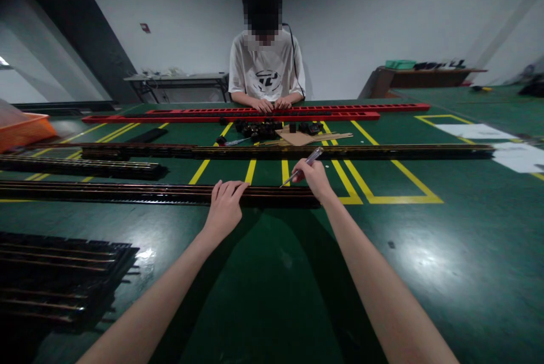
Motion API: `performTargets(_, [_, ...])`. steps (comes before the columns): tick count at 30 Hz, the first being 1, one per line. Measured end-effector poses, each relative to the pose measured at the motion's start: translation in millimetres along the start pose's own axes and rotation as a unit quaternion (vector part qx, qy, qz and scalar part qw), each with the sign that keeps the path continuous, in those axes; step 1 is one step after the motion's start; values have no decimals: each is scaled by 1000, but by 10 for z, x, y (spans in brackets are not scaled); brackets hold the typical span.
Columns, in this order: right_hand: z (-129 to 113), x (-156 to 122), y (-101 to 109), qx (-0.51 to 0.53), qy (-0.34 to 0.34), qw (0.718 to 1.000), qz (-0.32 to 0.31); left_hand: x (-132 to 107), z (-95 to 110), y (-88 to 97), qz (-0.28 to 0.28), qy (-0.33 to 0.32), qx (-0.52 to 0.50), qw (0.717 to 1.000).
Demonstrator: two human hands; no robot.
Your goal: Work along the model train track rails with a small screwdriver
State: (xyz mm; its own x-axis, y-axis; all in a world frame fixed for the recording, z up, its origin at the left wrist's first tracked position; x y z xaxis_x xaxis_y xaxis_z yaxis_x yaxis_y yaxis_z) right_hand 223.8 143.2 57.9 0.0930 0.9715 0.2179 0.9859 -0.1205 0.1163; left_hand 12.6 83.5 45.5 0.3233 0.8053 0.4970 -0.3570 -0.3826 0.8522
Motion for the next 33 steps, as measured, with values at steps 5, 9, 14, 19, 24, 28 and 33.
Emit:
performTargets(5, [0, -9, 13, -3, -1, 1000, 4, 0, 2, -1, -11, -5, -25, 1000])
performTargets(9, [-9, -15, 12, -10, 5, 1000, 5, -1, -4, -11, -21, -1, -41, 999])
performTargets(14, [-15, -19, 10, -10, 11, 1000, 4, 11, -15, -54, -35, 4, -47, 998])
performTargets(19, [1, -13, 7, -13, 12, 1000, 0, 17, -26, -66, -30, 4, -35, 999])
performTargets(24, [0, -18, 2, -14, 20, 1000, 0, 14, -21, -66, -25, 2, -26, 999])
performTargets(28, [-22, -21, 1, -15, 27, 1000, 3, 10, -2, -61, -18, -1, -12, 1000])
performTargets(33, [-37, -13, -3, -21, 23, 1000, 0, -5, 13, -41, 7, -8, 2, 1000])
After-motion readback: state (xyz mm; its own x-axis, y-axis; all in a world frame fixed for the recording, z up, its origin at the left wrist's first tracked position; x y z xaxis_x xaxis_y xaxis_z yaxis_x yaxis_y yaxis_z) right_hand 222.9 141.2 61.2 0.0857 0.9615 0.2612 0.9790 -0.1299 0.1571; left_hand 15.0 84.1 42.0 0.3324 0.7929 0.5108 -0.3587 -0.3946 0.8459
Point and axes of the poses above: each hand's wrist, its own x-axis towards the middle knuckle, its own y-axis out of the back of the hand, z = x × y, the point moved 9 cm from there along x, towards the middle knuckle, and after that the axes turned 7 degrees about -x, right-handed, at the moved point
